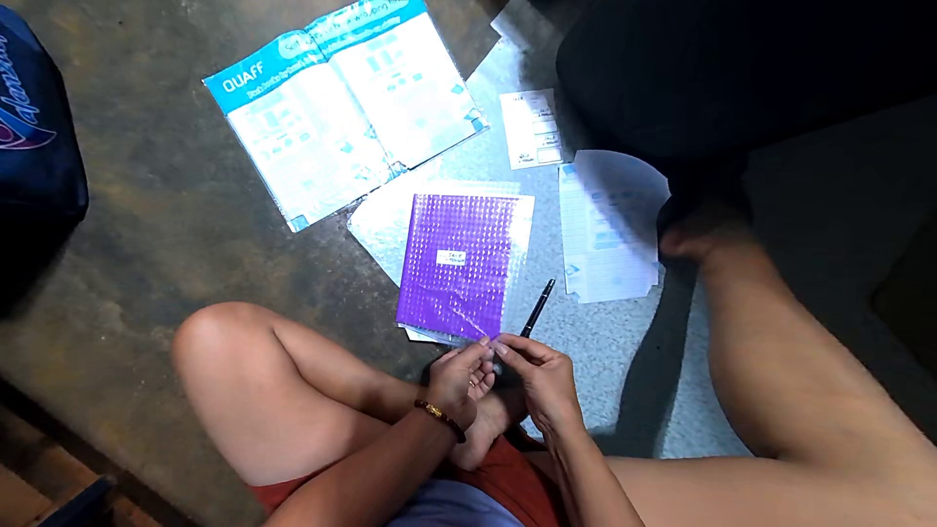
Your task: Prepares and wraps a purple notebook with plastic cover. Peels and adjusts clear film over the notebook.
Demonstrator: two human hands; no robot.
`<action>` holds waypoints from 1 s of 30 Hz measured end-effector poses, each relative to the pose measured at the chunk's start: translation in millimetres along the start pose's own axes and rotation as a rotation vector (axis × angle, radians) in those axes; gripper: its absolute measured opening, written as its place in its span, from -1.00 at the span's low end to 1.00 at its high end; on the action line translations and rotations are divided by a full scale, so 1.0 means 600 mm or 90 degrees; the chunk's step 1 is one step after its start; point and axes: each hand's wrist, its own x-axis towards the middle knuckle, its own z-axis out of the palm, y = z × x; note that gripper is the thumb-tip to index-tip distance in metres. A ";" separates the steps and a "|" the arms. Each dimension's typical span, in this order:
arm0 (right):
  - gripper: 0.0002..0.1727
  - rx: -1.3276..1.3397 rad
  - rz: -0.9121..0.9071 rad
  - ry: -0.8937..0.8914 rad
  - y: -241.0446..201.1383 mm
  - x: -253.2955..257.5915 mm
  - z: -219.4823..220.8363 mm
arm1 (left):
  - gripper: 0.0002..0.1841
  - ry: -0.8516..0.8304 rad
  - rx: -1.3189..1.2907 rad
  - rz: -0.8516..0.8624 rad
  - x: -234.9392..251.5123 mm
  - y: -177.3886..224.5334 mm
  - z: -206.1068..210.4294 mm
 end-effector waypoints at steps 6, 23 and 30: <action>-0.81 0.000 -0.016 -0.015 -0.002 -0.001 -0.003 | -0.84 -0.029 -0.013 -0.033 0.003 0.007 -0.005; -0.83 -0.078 -0.070 -0.039 0.004 0.000 -0.004 | -0.89 -0.067 -0.001 -0.063 -0.012 0.028 -0.002; -0.83 -0.128 -0.121 -0.040 0.005 0.000 -0.004 | -0.80 -0.099 -0.032 -0.110 -0.009 0.039 -0.006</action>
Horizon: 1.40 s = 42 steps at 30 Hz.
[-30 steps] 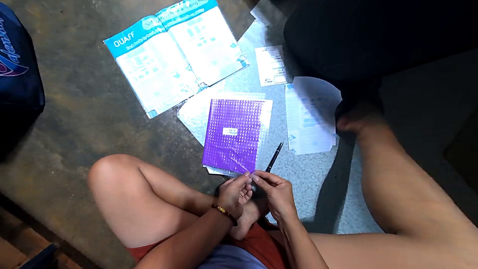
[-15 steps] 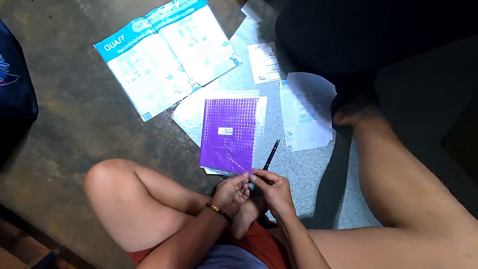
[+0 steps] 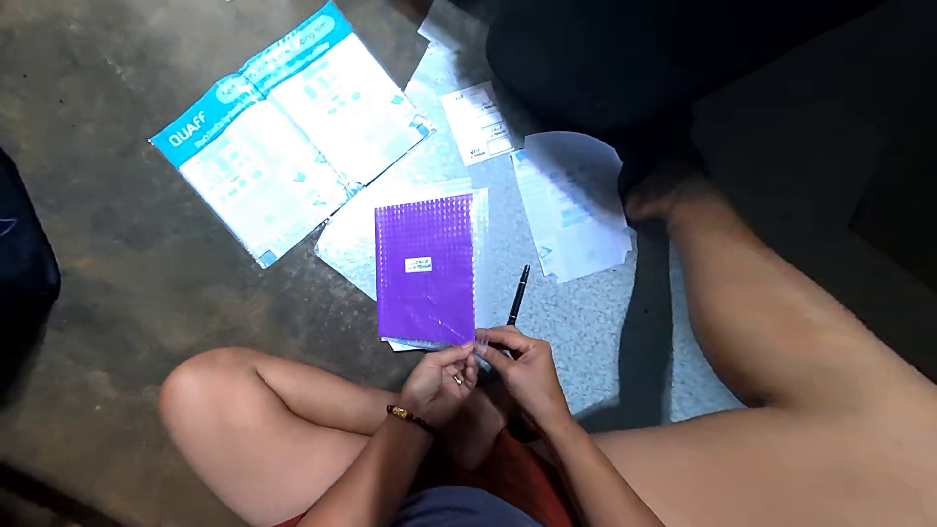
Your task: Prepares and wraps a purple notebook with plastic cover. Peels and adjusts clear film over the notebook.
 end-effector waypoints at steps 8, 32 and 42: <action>-0.77 -0.001 -0.005 0.017 -0.002 -0.001 0.003 | -0.74 -0.042 0.032 -0.004 0.002 0.006 -0.008; -0.87 0.066 -0.030 0.117 -0.004 -0.004 0.027 | -0.75 -0.037 0.036 -0.004 0.002 0.011 -0.013; -0.88 0.032 -0.053 0.114 0.000 -0.002 0.034 | -0.74 -0.061 0.041 0.008 0.004 0.008 -0.015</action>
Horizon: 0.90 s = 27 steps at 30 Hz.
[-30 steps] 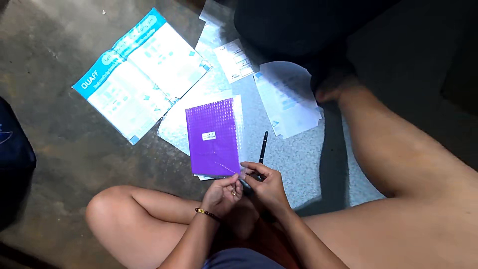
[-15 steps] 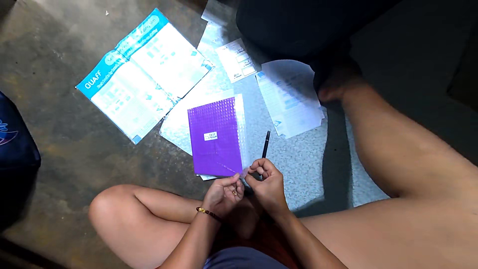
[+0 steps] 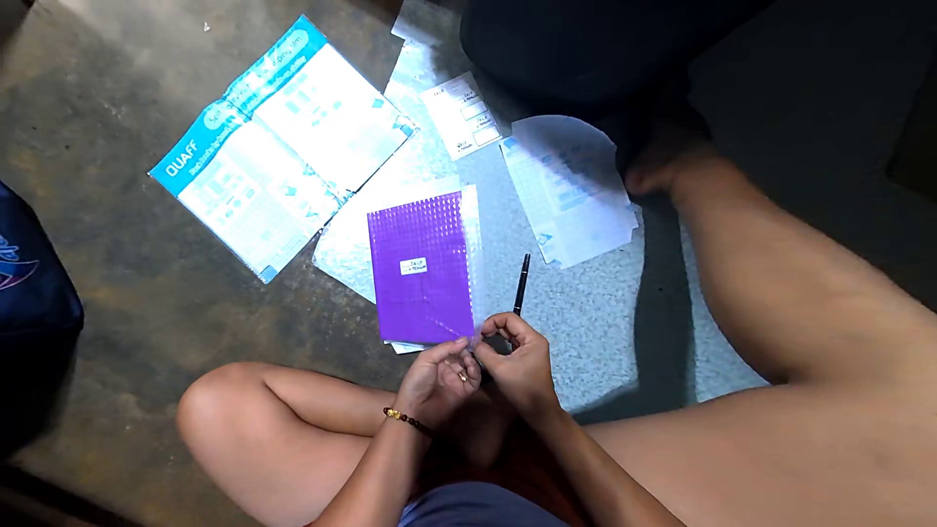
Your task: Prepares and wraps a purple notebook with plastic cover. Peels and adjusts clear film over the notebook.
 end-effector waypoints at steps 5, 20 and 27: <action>-0.93 -0.009 0.016 0.018 0.003 0.003 -0.005 | -0.80 0.128 -0.034 0.066 -0.040 -0.008 -0.005; -0.91 -0.037 -0.008 0.016 -0.005 0.002 -0.008 | -0.93 0.030 0.891 0.984 0.029 0.001 -0.062; -0.91 -0.035 -0.010 0.010 -0.005 0.003 -0.004 | -0.93 0.027 0.782 0.896 0.022 0.008 -0.052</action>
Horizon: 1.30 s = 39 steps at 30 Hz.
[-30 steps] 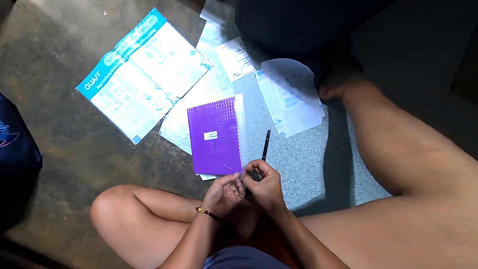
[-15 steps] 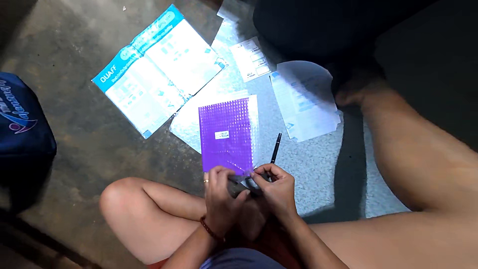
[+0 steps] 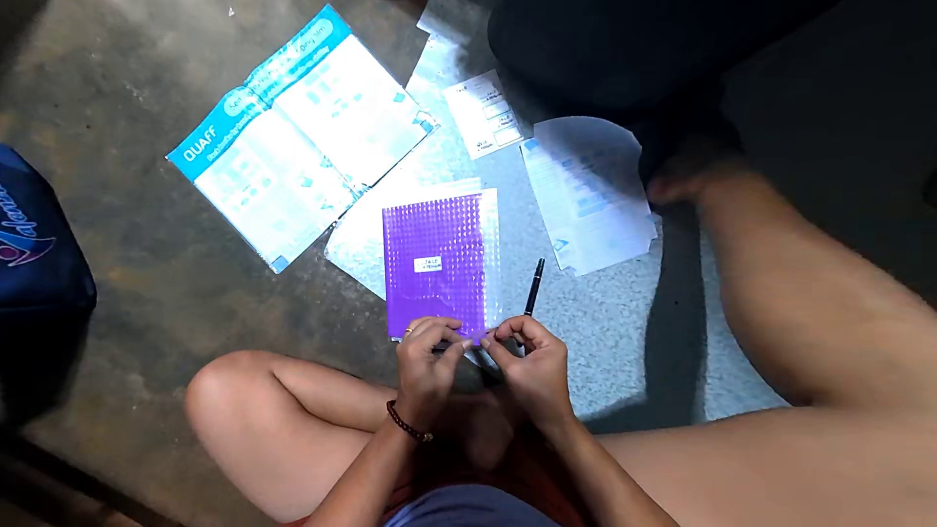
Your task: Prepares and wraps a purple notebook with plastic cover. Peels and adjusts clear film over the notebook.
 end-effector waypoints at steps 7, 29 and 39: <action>-0.88 0.013 -0.002 0.001 0.000 0.001 0.001 | -0.93 0.013 -0.023 -0.048 0.006 0.004 -0.001; -0.91 -0.010 0.011 0.004 0.004 0.003 0.002 | -0.95 0.046 -0.072 -0.162 0.017 0.017 -0.001; -0.89 0.007 0.044 0.005 0.001 0.003 0.002 | -0.95 0.095 -0.117 -0.165 0.008 0.017 0.003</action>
